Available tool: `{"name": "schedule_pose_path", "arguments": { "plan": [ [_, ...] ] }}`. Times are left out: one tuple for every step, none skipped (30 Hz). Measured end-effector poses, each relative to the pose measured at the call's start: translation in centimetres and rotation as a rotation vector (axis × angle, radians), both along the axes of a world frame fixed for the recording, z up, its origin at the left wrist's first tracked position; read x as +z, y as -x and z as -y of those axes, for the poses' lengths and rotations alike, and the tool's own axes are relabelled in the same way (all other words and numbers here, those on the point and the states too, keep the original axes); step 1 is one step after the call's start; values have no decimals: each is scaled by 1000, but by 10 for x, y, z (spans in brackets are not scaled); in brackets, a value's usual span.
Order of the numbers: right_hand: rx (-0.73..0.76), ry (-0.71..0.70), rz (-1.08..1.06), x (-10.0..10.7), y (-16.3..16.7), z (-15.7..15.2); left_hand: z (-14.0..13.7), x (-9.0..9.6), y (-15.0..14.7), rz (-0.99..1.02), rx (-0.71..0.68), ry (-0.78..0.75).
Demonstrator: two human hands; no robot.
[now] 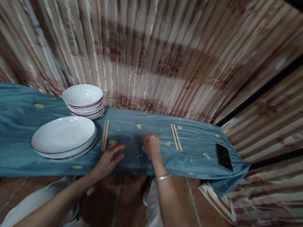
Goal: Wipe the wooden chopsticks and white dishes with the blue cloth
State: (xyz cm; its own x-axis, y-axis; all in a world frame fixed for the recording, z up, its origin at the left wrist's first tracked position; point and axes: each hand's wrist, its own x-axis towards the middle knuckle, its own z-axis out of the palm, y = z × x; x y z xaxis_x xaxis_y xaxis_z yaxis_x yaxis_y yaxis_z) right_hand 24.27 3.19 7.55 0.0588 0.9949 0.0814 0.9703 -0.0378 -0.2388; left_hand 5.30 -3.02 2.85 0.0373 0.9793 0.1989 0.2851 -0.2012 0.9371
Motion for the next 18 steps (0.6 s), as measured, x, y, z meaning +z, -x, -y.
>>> {"name": "schedule_pose_path", "arguments": {
  "plan": [
    [38, -5, -61, -3, 12, 4, 0, -1, 3, -40, -2, -10],
    [61, -14, -121, -6, 24, 7, -1, -2, 5, -72, 2, -13],
    [96, -19, -180, -9, 34, 9, -1, -3, 8, -99, 9, -14],
    [108, -17, -233, -12, 43, 12, -2, -4, 10, -123, 18, -15],
    [122, -12, -278, -15, 51, 13, -3, -5, 12, -142, 29, -17],
    [126, -7, -314, -17, 57, 15, -3, -5, 14, -157, 36, -22],
    [124, -1, -343, -19, 62, 16, -3, -4, 16, -169, 41, -28],
    [123, 6, -363, -21, 66, 17, -3, -3, 17, -179, 41, -34],
    [122, 12, -379, -22, 69, 18, -3, -2, 19, -186, 42, -38],
    [126, 16, -391, -23, 71, 18, -3, -1, 21, -190, 41, -37],
    [135, 18, -401, -24, 73, 19, -2, 0, 22, -193, 41, -34],
    [146, 18, -407, -25, 76, 19, -2, 1, 24, -196, 44, -29],
    [159, 15, -410, -25, 78, 18, -2, 2, 25, -197, 52, -25],
    [173, 11, -410, -26, 80, 18, -1, 2, 26, -196, 60, -22],
    [186, 7, -408, -26, 82, 17, -1, 2, 26, -195, 65, -22],
    [198, 2, -405, -27, 84, 16, -1, 2, 27, -193, 66, -25],
    [205, -2, -403, -28, 86, 15, -1, 2, 27, -188, 62, -29],
    [209, -4, -404, -28, 87, 14, -1, 1, 28, -178, 53, -35]
  ]
}}
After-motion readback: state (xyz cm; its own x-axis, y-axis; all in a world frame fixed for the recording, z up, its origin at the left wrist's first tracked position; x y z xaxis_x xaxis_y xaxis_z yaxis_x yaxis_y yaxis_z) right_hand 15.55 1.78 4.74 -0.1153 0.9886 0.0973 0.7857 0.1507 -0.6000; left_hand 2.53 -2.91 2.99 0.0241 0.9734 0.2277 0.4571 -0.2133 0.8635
